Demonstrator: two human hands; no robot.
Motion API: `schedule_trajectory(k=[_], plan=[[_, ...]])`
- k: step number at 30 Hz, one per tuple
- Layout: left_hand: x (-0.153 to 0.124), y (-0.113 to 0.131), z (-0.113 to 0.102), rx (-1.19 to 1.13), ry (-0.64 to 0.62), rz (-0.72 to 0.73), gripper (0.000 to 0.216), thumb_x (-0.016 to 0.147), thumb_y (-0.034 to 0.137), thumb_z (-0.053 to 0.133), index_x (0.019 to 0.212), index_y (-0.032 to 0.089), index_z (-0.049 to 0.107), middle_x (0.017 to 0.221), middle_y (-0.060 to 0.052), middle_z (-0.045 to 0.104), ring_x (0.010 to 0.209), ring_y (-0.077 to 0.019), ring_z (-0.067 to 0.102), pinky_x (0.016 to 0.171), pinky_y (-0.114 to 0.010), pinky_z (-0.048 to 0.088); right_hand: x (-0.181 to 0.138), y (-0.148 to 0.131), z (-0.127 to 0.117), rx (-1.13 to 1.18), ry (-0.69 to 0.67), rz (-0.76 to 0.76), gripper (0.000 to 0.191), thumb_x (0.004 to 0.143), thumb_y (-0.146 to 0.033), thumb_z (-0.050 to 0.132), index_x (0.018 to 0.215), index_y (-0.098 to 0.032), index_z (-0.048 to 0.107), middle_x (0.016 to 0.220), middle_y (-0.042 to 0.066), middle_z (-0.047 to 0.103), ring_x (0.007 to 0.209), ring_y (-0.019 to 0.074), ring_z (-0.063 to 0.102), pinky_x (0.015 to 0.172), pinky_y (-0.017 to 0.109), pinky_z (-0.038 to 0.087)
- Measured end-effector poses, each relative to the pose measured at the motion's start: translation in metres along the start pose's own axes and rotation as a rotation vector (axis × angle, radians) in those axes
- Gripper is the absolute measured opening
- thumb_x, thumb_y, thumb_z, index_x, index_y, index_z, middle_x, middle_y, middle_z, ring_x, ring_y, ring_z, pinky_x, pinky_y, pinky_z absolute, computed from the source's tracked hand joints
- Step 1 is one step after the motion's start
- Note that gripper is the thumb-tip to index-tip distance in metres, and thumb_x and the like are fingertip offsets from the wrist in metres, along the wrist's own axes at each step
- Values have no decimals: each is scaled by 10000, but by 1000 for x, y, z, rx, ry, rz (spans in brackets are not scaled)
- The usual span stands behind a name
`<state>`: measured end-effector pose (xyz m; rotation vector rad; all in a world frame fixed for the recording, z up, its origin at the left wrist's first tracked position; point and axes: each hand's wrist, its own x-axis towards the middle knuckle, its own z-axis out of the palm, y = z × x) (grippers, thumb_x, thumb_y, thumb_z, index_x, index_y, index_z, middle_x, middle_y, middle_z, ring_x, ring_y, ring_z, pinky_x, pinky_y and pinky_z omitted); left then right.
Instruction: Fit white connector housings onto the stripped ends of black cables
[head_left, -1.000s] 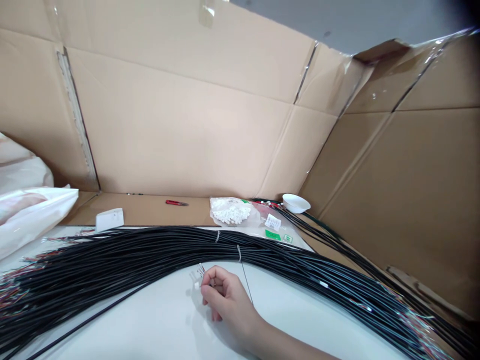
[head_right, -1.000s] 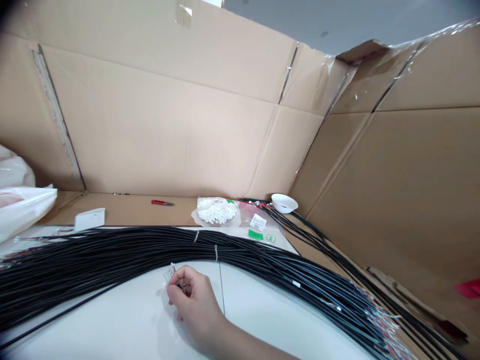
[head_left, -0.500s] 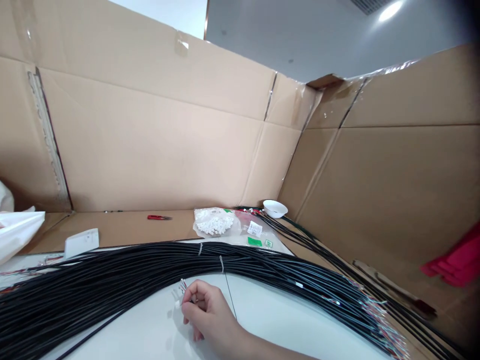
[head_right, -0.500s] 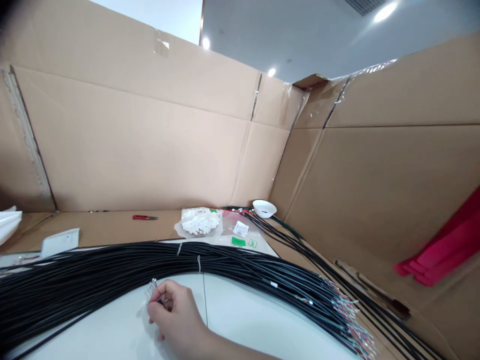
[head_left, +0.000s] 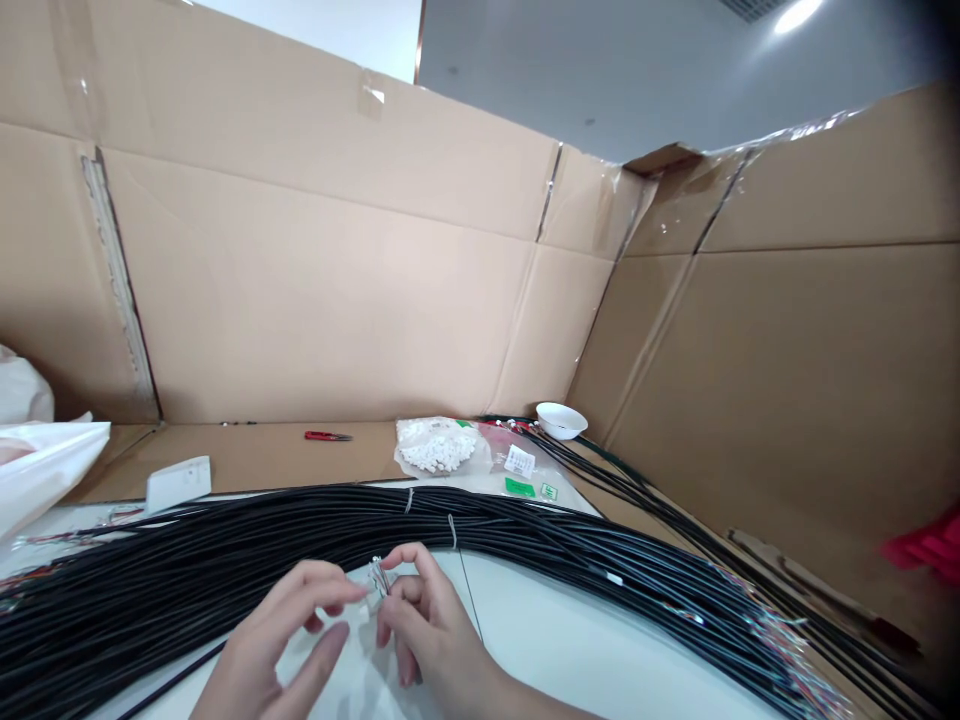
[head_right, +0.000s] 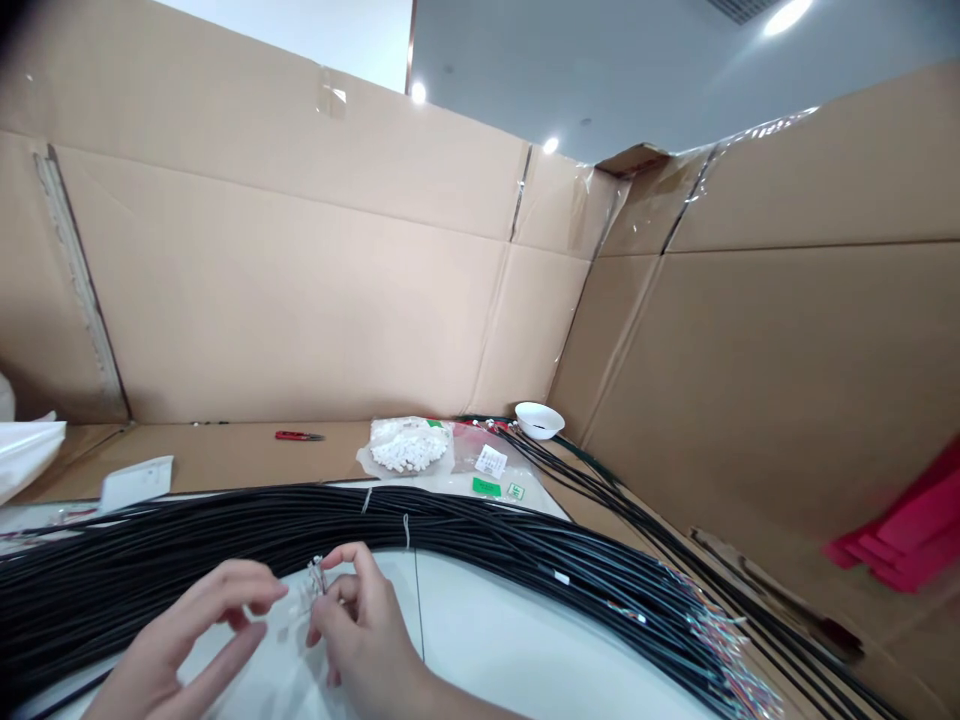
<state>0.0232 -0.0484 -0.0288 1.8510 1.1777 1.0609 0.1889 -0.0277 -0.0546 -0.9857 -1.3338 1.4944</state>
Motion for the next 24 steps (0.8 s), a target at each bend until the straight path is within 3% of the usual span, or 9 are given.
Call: schedule_trajectory(k=[3, 9, 16, 24], plan=[[12, -10, 3, -55, 19, -109, 207, 777, 349, 499, 921, 268, 624, 905, -40, 630, 862, -231, 556, 724, -282, 433, -1, -3, 1, -14, -19, -2, 220, 745, -313, 476, 880, -188, 354, 547, -79, 516, 292, 15, 313, 307, 133, 234], [11, -24, 9, -221, 0, -277, 304, 773, 388, 504, 1012, 229, 602, 867, -24, 668, 768, -197, 572, 655, -243, 432, -4, -2, 5, 0, -49, 31, 258, 763, -399, 466, 861, -184, 363, 528, -68, 539, 277, 16, 295, 299, 136, 231], [12, -21, 11, -291, -95, -242, 263, 781, 355, 509, 968, 215, 629, 775, -8, 660, 713, -174, 551, 625, -223, 414, 1, 3, 5, 19, -120, 118, 416, 703, -540, 500, 790, -134, 475, 455, -43, 531, 245, 24, 313, 263, 144, 223], [12, -22, 12, -314, -99, -245, 232, 766, 376, 525, 828, 190, 648, 672, 4, 604, 591, -140, 488, 550, -213, 387, -1, 2, 6, 34, -123, 125, 403, 690, -548, 515, 729, -155, 436, 441, -51, 532, 242, 26, 304, 273, 148, 223]])
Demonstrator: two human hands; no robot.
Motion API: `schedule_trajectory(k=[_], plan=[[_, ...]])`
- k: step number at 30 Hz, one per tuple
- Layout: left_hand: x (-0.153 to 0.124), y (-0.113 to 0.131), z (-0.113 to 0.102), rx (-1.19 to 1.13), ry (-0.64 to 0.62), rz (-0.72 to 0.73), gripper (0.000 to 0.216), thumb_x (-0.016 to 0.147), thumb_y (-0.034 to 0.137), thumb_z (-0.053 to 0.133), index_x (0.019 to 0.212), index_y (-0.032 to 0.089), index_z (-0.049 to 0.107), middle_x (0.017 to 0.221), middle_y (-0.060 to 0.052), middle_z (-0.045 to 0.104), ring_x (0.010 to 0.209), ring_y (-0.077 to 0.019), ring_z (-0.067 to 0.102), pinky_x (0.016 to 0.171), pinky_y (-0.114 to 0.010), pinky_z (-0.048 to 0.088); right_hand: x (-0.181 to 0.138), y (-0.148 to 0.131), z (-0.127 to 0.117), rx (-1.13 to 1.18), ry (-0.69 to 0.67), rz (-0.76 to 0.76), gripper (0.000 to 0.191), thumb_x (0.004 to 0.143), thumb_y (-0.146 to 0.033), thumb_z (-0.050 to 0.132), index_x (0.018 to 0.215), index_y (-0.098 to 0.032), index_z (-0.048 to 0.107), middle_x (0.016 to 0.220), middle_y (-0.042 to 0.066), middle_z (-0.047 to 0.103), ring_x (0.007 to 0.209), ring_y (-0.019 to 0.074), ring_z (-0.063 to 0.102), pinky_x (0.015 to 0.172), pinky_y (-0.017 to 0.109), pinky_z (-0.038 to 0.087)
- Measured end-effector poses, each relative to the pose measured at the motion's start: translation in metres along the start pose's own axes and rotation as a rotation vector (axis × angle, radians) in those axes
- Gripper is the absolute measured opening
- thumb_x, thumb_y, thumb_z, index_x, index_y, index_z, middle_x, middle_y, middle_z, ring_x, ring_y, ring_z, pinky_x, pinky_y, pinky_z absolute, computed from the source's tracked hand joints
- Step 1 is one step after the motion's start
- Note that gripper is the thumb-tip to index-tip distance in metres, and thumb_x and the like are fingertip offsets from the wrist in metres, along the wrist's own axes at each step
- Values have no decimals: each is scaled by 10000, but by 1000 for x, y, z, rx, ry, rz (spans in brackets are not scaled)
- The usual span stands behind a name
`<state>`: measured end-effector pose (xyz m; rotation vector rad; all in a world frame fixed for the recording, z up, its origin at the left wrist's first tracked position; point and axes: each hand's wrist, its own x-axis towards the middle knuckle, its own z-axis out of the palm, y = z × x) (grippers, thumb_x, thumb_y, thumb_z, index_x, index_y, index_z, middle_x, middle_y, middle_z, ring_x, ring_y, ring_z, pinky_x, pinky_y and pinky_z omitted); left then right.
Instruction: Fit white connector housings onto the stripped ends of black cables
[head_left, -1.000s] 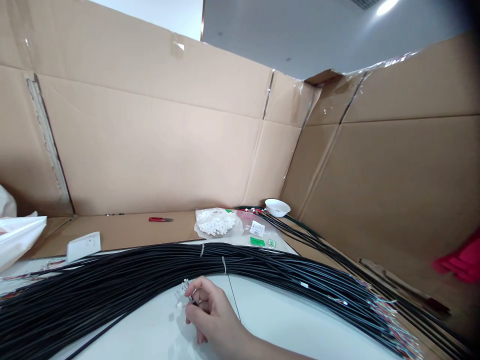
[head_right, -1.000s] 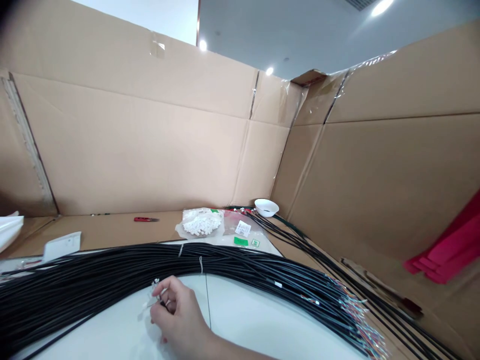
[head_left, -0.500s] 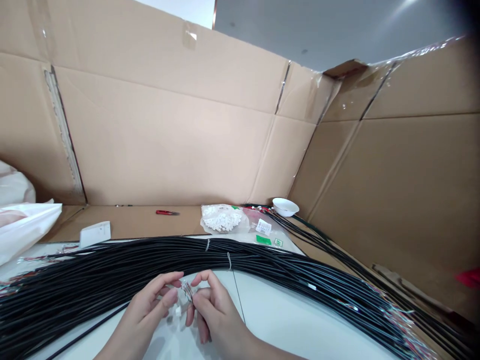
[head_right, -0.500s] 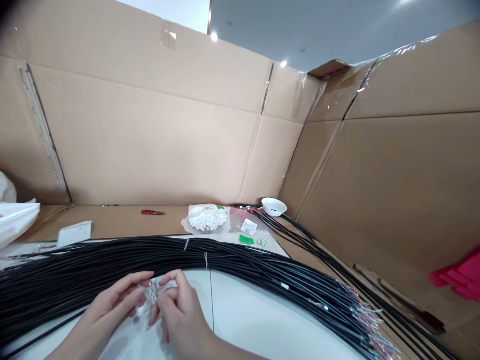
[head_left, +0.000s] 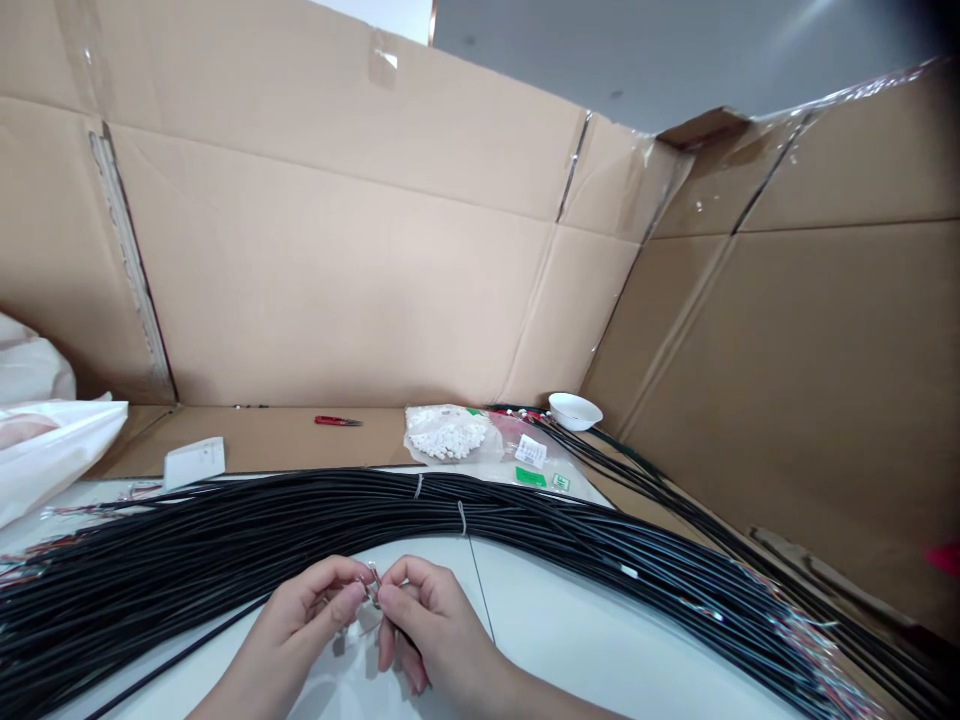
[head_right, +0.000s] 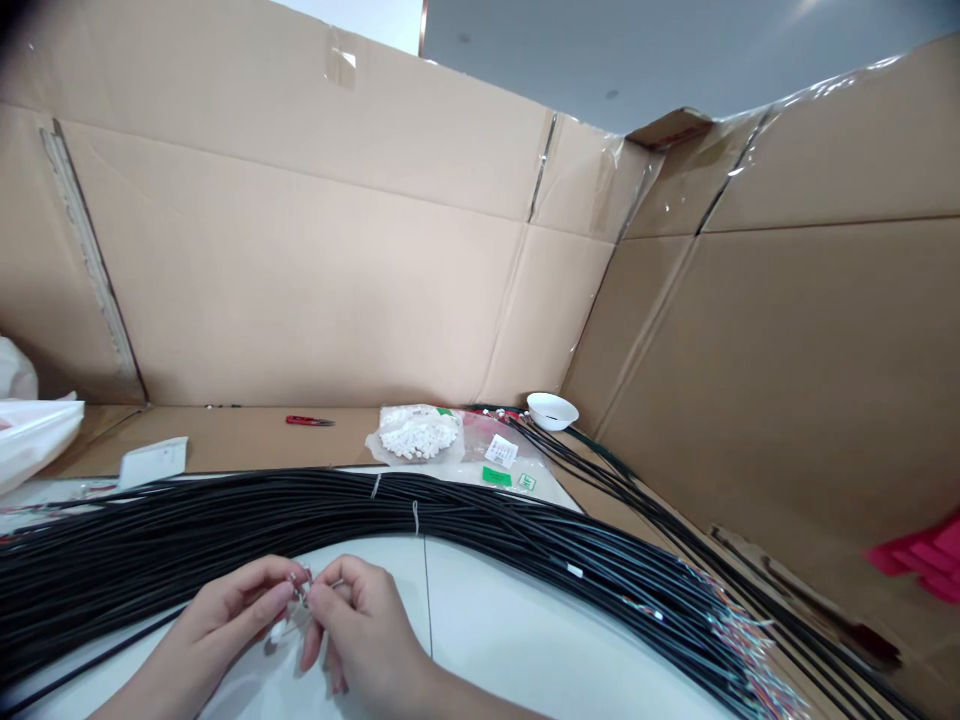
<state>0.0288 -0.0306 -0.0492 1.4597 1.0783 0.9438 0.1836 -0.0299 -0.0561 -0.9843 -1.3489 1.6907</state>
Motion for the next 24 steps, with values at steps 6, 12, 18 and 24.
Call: schedule_trajectory(k=[6, 12, 18, 24], plan=[[-1, -2, 0, -47, -6, -27, 217, 756, 384, 532, 703, 185, 600, 584, 36, 532, 554, -123, 451, 522, -205, 353, -3, 1, 3, -105, -21, -31, 388, 707, -535, 512, 694, -156, 431, 461, -38, 539, 268, 23, 308, 287, 148, 223], [-1, 1, 1, -43, -25, -37, 254, 780, 386, 500, 676, 165, 567, 563, 45, 468, 539, -112, 409, 503, -204, 332, -1, 3, 1, -78, 0, -6, 394, 720, -551, 478, 708, -162, 415, 465, -37, 544, 264, 26, 324, 279, 143, 213], [0, 1, 0, -9, -11, -28, 241, 776, 373, 503, 655, 169, 546, 572, 36, 467, 558, -124, 410, 523, -210, 331, 0, 5, 2, -53, 26, 4, 371, 726, -530, 480, 694, -168, 407, 446, -46, 537, 253, 24, 322, 265, 137, 209], [1, -3, -1, 23, -6, -20, 209, 762, 330, 507, 622, 175, 499, 553, 49, 432, 539, -119, 384, 510, -206, 314, 0, 5, 5, -25, 52, 14, 382, 707, -542, 491, 692, -169, 407, 438, -49, 537, 238, 22, 321, 249, 131, 202]])
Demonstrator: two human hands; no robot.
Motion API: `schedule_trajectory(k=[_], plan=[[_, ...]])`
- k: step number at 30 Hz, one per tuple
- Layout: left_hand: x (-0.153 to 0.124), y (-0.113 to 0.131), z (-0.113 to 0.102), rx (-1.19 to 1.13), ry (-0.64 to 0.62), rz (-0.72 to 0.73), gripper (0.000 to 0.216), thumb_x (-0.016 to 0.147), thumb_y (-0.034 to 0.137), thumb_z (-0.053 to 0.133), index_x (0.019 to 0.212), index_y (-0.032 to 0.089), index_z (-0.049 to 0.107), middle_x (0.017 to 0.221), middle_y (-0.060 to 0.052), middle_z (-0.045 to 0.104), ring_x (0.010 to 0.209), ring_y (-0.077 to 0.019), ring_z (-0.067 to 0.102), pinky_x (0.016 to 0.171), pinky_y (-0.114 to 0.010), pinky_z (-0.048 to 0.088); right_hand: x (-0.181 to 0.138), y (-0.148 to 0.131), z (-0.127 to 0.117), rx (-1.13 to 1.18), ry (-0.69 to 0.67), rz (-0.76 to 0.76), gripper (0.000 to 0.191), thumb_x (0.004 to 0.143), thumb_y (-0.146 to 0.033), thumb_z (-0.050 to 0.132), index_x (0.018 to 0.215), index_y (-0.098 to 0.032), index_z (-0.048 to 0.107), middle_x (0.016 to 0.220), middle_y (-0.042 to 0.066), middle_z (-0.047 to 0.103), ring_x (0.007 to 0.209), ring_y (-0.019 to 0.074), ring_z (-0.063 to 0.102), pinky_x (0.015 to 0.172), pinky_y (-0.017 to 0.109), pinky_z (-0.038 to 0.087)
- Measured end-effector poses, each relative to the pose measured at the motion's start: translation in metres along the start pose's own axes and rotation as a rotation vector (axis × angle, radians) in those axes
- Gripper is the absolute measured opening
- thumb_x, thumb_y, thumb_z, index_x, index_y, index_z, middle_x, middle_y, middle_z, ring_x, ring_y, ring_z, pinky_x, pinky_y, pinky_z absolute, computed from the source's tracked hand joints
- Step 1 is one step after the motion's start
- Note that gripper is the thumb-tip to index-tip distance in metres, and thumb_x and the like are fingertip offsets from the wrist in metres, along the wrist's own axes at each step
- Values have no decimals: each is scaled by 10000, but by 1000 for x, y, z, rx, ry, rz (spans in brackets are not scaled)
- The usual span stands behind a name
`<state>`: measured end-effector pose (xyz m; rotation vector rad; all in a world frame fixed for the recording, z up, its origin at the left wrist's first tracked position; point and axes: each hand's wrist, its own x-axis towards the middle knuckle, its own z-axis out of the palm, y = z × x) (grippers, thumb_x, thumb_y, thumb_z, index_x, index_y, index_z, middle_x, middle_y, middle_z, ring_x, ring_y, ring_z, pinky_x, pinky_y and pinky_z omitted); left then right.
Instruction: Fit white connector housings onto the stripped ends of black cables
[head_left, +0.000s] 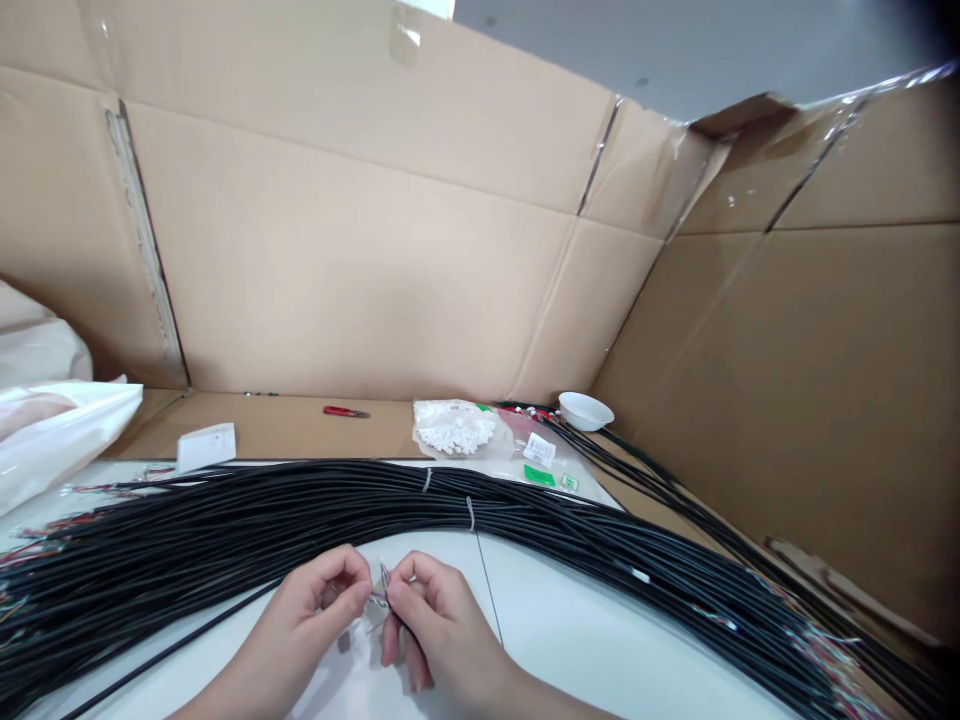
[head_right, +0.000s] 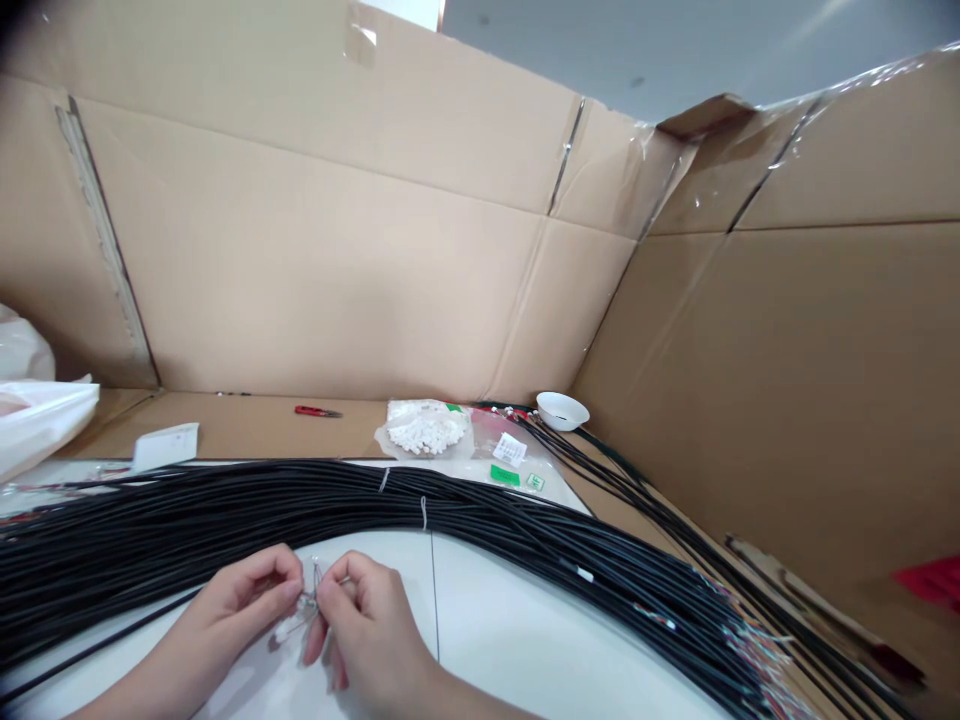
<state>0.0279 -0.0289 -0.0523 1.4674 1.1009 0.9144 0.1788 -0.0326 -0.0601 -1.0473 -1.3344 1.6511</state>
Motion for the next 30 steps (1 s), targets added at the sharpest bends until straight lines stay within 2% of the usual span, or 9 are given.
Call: schedule_trajectory(k=[14, 17, 20, 23, 27, 30], plan=[[-2, -2, 0, 68, -7, -4, 200, 759, 298, 487, 596, 185, 464, 544, 47, 419, 550, -131, 375, 516, -217, 296, 2, 3, -3, -5, 38, 2, 309, 747, -475, 473, 758, -182, 377, 466, -47, 562, 235, 34, 353, 251, 128, 240], [-2, -2, 0, 86, -17, -2, 206, 777, 320, 473, 622, 186, 460, 561, 47, 417, 563, -133, 377, 527, -221, 296, 2, 0, -2, -5, 67, 0, 273, 746, -428, 485, 788, -197, 345, 422, -84, 510, 231, 37, 317, 245, 129, 238], [-3, -1, 0, 88, -24, 19, 222, 792, 358, 462, 648, 190, 473, 580, 46, 430, 582, -135, 391, 535, -217, 302, 1, -3, -3, -2, 106, -9, 262, 752, -360, 487, 900, -208, 334, 392, -121, 445, 241, 41, 274, 243, 122, 204], [-4, 0, 1, 91, -18, 43, 228, 807, 373, 447, 670, 196, 490, 601, 43, 466, 598, -136, 414, 550, -214, 313, 0, -5, -4, -6, 100, -40, 258, 766, -318, 464, 970, -211, 348, 402, -122, 431, 256, 43, 264, 255, 124, 198], [-5, 1, 1, 116, -20, 70, 218, 818, 369, 437, 700, 204, 516, 637, 36, 511, 628, -143, 449, 575, -215, 332, -1, -6, -3, -20, 90, -27, 141, 780, -306, 430, 845, -182, 449, 406, -103, 393, 279, 33, 259, 282, 133, 188], [-5, 1, 1, 155, -17, 87, 210, 822, 364, 433, 722, 207, 532, 655, 33, 527, 633, -144, 457, 581, -216, 338, -2, -6, -2, -26, 118, -20, 155, 790, -298, 429, 804, -158, 495, 411, -94, 373, 311, 27, 279, 326, 139, 201]])
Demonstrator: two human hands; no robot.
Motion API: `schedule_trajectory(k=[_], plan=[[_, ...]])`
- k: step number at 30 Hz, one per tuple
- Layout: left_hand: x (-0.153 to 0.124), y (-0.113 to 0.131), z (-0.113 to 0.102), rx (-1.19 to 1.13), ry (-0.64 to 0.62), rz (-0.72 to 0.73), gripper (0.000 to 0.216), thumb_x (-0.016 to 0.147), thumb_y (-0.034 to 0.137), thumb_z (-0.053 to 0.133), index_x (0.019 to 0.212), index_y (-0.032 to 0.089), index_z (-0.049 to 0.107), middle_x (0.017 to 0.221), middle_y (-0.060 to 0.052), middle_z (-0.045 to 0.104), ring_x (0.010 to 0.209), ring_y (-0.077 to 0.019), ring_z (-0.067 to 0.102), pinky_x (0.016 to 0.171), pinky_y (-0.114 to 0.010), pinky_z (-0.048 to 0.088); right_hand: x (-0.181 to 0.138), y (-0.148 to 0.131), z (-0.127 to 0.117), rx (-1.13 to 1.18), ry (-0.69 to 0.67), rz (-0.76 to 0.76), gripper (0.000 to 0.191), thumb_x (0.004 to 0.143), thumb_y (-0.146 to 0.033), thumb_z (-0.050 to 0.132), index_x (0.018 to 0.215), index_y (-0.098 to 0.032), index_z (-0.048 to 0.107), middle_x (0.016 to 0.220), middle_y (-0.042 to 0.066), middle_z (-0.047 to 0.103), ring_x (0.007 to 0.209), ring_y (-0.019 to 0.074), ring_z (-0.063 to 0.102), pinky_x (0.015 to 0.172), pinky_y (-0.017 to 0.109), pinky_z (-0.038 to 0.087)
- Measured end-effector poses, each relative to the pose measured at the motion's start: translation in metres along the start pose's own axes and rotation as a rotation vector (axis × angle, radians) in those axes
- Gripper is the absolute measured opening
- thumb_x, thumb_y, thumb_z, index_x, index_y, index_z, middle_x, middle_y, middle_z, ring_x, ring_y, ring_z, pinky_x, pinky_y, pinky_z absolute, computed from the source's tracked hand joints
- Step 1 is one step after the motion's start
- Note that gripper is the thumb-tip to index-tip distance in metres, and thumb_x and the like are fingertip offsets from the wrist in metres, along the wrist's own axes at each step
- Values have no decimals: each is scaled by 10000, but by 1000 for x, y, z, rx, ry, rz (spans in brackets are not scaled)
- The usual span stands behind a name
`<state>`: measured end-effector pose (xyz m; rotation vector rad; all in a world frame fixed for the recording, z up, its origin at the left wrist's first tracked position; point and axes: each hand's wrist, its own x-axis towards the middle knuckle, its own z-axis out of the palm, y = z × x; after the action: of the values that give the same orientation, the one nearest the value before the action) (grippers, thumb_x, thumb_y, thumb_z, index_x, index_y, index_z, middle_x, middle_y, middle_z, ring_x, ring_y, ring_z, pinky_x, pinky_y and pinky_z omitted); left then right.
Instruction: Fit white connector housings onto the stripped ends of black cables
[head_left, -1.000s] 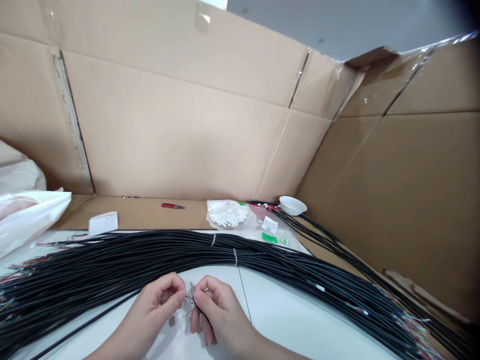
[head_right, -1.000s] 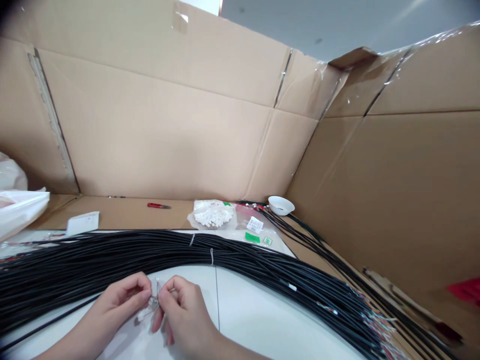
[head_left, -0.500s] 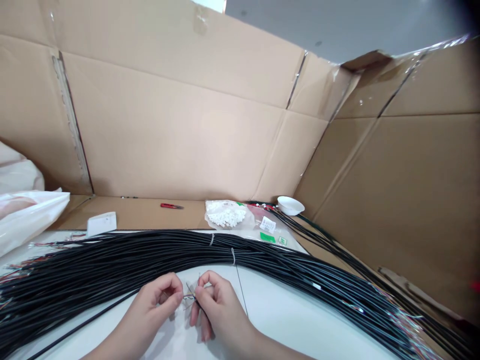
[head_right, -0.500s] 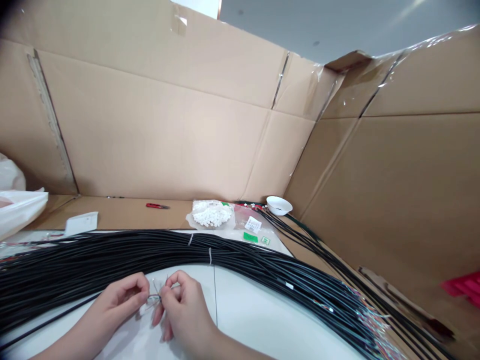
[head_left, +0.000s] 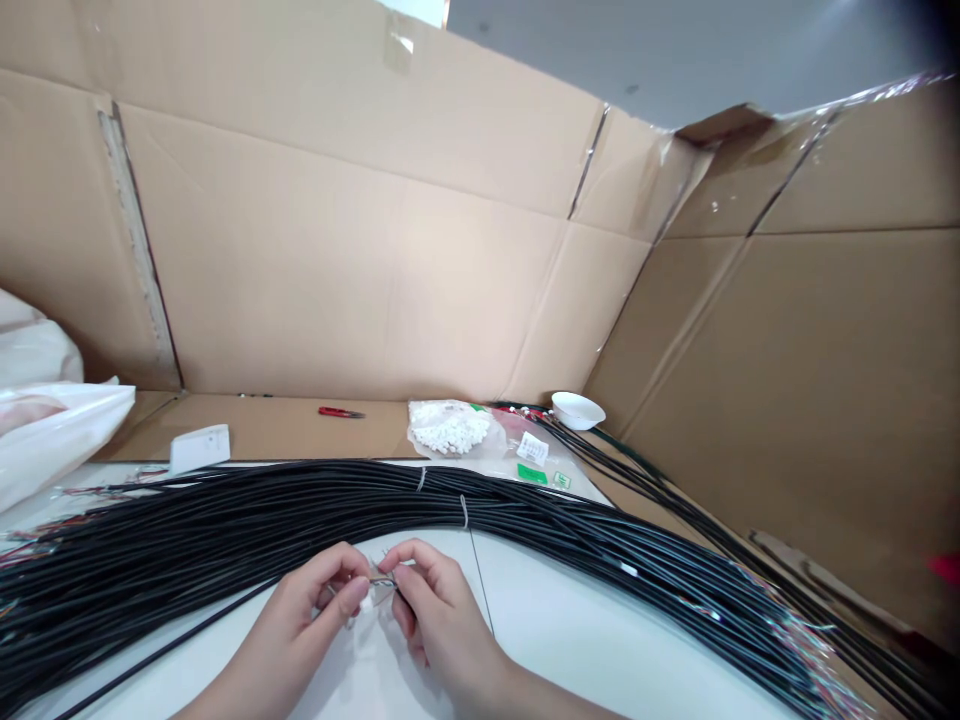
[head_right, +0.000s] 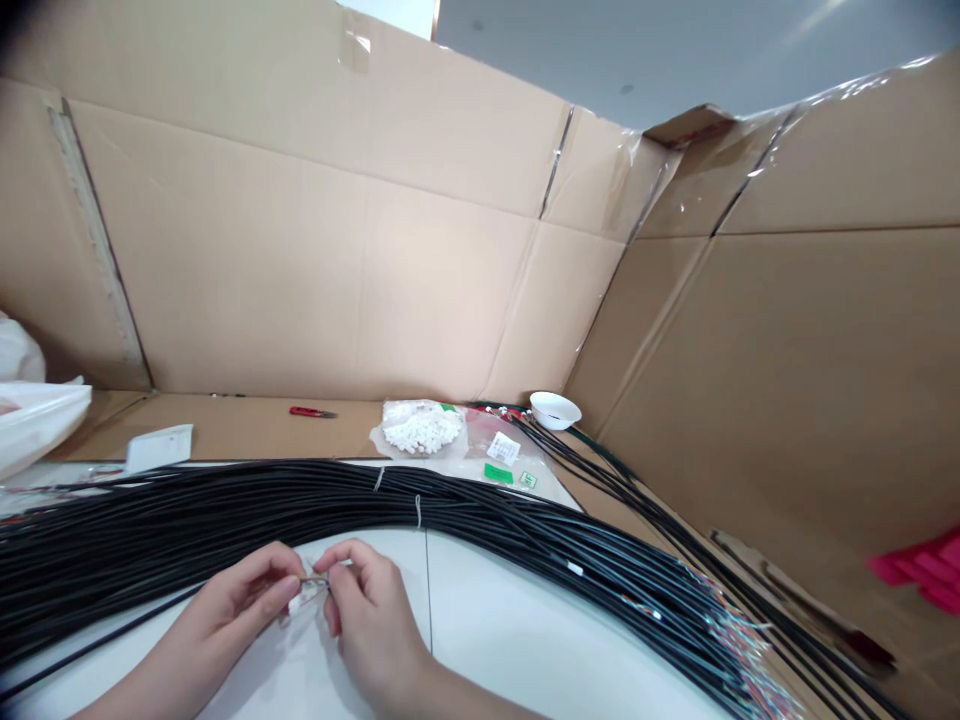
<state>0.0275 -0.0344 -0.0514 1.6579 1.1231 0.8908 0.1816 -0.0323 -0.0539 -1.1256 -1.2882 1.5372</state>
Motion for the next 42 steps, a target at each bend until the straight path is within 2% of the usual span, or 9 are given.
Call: schedule_trajectory(k=[4, 12, 21, 27, 32, 35, 39, 42], plan=[[-2, 2, 0, 44, -2, 18, 208, 827, 350, 428, 735, 208, 548, 676, 26, 547, 646, -145, 472, 590, -215, 344, -1, -4, 1, 55, 4, 31, 226, 778, -379, 468, 747, -155, 483, 412, -94, 373, 310, 22, 270, 337, 153, 184], [0, 2, 1, -23, -11, -16, 218, 813, 355, 442, 719, 198, 560, 656, 19, 554, 639, -153, 472, 585, -219, 362, -3, -10, 1, 227, -69, 84, 398, 611, -506, 634, 743, -179, 450, 392, -119, 354, 292, 13, 208, 294, 151, 140], [3, -2, 0, -58, -1, -36, 225, 801, 372, 461, 708, 185, 544, 612, 34, 483, 597, -138, 434, 555, -218, 347, 0, -3, -4, 233, -169, 63, 334, 662, -457, 624, 771, -183, 466, 432, -107, 380, 312, 17, 234, 283, 133, 169], [5, -2, 0, -76, 13, -22, 239, 786, 377, 482, 704, 171, 571, 613, 22, 517, 591, -141, 455, 546, -221, 352, 0, -1, -5, 166, -256, -59, 314, 616, -393, 686, 715, -159, 501, 521, -83, 407, 334, 6, 263, 295, 143, 212], [6, -3, -1, -24, 31, -41, 264, 778, 396, 478, 704, 168, 589, 602, 21, 532, 572, -142, 454, 528, -225, 346, -2, -4, -3, 125, -242, -88, 315, 650, -425, 649, 706, -155, 496, 554, -72, 405, 359, 6, 254, 334, 158, 211], [6, -3, -1, -35, 30, -53, 258, 768, 399, 494, 709, 167, 591, 606, 18, 546, 576, -144, 463, 530, -229, 349, -5, -6, -1, 90, -218, -95, 294, 666, -412, 637, 708, -157, 497, 562, -65, 405, 406, 25, 295, 400, 169, 255], [5, -6, -1, -122, 35, -79, 241, 769, 395, 499, 849, 181, 574, 706, -9, 596, 657, -168, 515, 586, -250, 388, -6, -5, 0, 11, -163, -161, 207, 707, -345, 608, 715, -165, 507, 613, -38, 442, 548, 73, 396, 541, 191, 329], [4, -9, -1, -147, 92, -96, 216, 788, 387, 475, 890, 204, 530, 698, 8, 563, 645, -158, 503, 568, -242, 394, -6, -1, -1, -97, -104, -198, 140, 737, -300, 570, 728, -169, 521, 645, -24, 458, 600, 93, 404, 581, 204, 331]])
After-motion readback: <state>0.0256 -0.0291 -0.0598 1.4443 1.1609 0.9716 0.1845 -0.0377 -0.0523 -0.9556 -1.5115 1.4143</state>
